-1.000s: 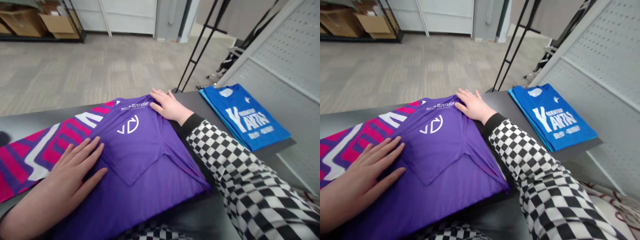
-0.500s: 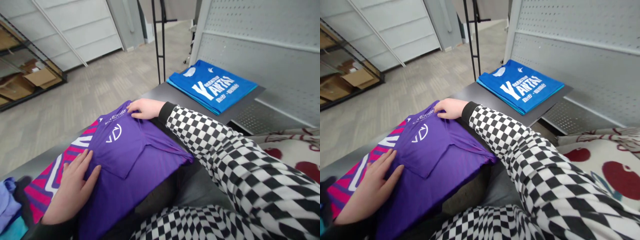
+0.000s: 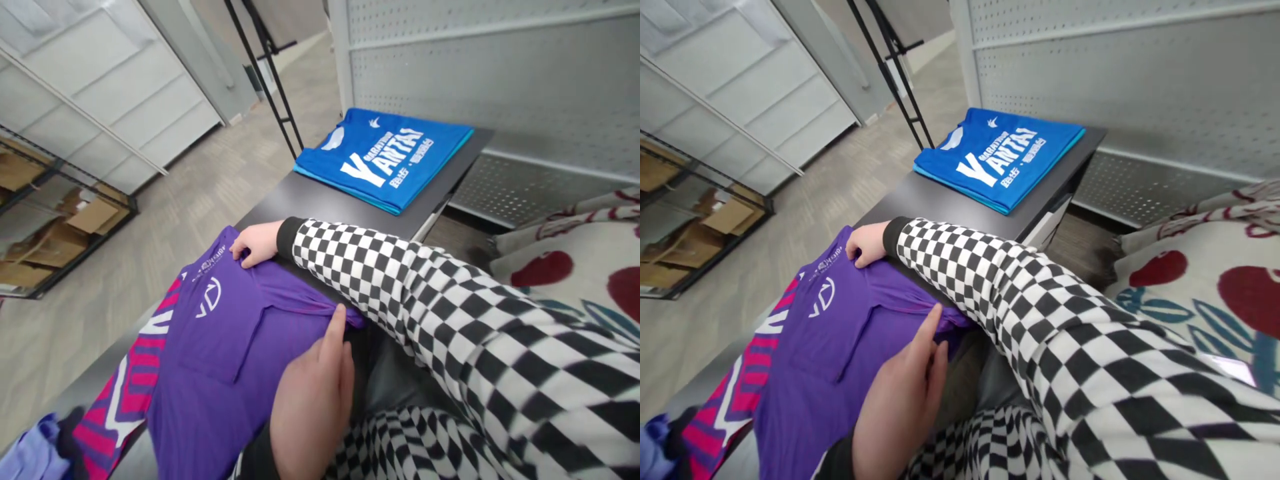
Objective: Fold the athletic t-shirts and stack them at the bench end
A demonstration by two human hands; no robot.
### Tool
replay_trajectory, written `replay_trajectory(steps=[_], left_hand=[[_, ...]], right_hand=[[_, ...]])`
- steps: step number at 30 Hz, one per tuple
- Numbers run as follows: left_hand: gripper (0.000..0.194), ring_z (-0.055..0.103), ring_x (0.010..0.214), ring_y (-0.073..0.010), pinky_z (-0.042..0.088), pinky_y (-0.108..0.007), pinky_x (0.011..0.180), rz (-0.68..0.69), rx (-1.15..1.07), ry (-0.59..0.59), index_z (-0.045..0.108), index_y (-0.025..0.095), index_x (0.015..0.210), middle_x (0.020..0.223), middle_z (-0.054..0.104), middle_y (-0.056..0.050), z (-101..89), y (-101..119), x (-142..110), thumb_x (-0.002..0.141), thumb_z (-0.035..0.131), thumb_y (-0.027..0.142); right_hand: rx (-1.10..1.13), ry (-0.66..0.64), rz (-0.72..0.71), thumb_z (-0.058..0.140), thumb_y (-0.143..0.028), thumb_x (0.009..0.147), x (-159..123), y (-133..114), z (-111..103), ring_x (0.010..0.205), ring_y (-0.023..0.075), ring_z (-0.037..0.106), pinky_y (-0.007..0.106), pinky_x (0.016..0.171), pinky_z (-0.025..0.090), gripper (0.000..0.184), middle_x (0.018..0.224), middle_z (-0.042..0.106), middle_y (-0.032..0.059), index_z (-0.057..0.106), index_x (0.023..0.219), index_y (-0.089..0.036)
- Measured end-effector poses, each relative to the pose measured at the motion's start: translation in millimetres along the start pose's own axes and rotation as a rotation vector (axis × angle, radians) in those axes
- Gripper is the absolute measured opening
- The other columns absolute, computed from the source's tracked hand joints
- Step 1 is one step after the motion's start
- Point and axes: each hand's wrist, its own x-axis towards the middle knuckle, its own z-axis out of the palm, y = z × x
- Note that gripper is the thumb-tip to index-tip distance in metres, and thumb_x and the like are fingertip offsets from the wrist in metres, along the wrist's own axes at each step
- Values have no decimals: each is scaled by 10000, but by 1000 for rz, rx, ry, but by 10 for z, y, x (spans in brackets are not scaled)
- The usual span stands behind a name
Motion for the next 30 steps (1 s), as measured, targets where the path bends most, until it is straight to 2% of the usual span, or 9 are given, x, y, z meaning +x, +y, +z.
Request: replay_trajectory(steps=[3,6,10,14,16,18,22,26,30], left_hand=[[475,780,687,-237,511,-322,594,17,282,-18,642,240,1557,914,833,-53,-136,48,278,1093,568,167],[336,758,693,-232,476,-335,606,121,369,-10,762,258,1349,860,801,-29,-159,37,388,1058,636,147],[288,689,659,-212,457,-350,614,298,301,96,787,260,1209,758,718,4,-121,-89,279,1038,617,104],[242,709,703,-190,522,-326,687,310,127,179,747,237,1110,811,754,-7,-101,-198,-23,1045,561,96],[231,764,795,-188,574,-297,754,211,-28,171,743,243,1124,920,807,-25,-51,-217,-201,1032,580,108],[244,808,934,-206,622,-287,840,23,-251,154,765,257,1215,1076,842,-56,49,-212,-371,1017,655,166],[370,784,1213,-295,626,-372,1064,-391,-946,144,792,226,1290,1289,810,-140,311,-134,-603,950,839,365],[303,740,1198,-277,551,-398,1148,-580,-1502,158,787,215,1015,1149,788,-97,419,-22,-612,860,933,431],[393,742,1061,-250,564,-394,1052,-715,-1720,141,680,223,962,996,770,-70,446,19,-527,868,926,515]], right_hand=[[-6,3,41,939,-126,791,27,-6,-5,1007,194,769,261,896,503,250,1039,864,16,891,1014,-227],[-19,-7,69,924,-152,827,49,-29,-13,999,188,766,256,879,501,205,1054,867,19,892,1017,-222],[-41,-47,95,891,-202,897,80,-48,-13,1012,189,757,259,882,501,186,1103,870,45,893,1083,-192],[-58,-77,102,878,-219,925,103,-51,-19,1040,190,752,259,907,502,233,1147,867,63,886,1150,-163],[-59,-87,99,871,-218,930,100,-58,-32,1030,186,754,258,904,503,229,1135,866,56,886,1152,-161],[-58,-97,96,862,-222,939,87,-70,-49,1026,184,754,257,898,502,237,1132,864,53,884,1165,-155],[-60,-110,99,849,-234,957,56,-97,-78,1057,190,751,261,910,498,273,1172,860,70,874,1211,-136],[-62,-92,112,858,-237,943,58,-74,-71,1055,190,752,261,909,495,280,1160,860,55,877,1208,-149],[-50,-74,104,895,-252,902,84,-2,-52,1043,177,748,251,902,486,268,1114,860,10,885,1164,-194]])
